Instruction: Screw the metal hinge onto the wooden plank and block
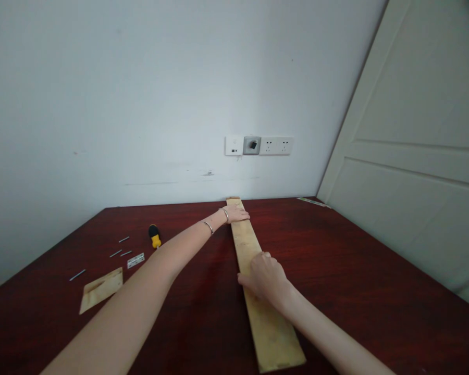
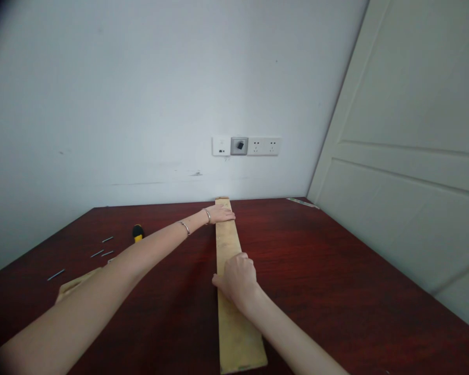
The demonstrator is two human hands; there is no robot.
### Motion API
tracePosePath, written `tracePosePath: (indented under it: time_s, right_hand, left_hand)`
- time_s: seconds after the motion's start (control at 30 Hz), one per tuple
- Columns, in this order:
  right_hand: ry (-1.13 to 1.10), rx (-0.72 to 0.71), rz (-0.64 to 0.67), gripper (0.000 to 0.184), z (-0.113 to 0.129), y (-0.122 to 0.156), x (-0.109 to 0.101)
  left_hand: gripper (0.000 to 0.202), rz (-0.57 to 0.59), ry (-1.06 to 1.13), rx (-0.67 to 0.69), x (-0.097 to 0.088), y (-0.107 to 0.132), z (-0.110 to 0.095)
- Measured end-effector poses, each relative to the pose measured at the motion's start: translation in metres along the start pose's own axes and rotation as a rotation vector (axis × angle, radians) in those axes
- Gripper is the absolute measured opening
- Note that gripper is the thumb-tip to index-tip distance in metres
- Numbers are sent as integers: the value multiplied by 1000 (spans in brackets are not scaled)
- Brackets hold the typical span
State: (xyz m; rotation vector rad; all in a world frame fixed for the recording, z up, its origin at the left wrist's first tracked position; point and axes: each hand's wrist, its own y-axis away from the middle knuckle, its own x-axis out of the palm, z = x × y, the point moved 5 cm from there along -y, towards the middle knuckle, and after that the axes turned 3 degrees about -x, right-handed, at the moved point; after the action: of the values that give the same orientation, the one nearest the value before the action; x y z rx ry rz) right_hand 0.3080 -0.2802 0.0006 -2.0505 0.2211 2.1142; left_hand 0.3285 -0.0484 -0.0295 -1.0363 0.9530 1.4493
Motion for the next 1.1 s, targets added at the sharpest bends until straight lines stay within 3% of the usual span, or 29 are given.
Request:
tracePosePath:
  time_s: [0.2, 0.63, 1.1]
  right_hand:
    - [-23, 16, 60, 55, 2, -3, 2]
    - [-55, 19, 2, 54, 4, -9, 12]
    - [-49, 21, 46, 57, 4, -12, 14]
  left_hand:
    - [35, 12, -12, 4, 8, -1, 3]
    - [35, 16, -16, -14, 17, -5, 8]
    - [38, 12, -24, -17, 19, -6, 10]
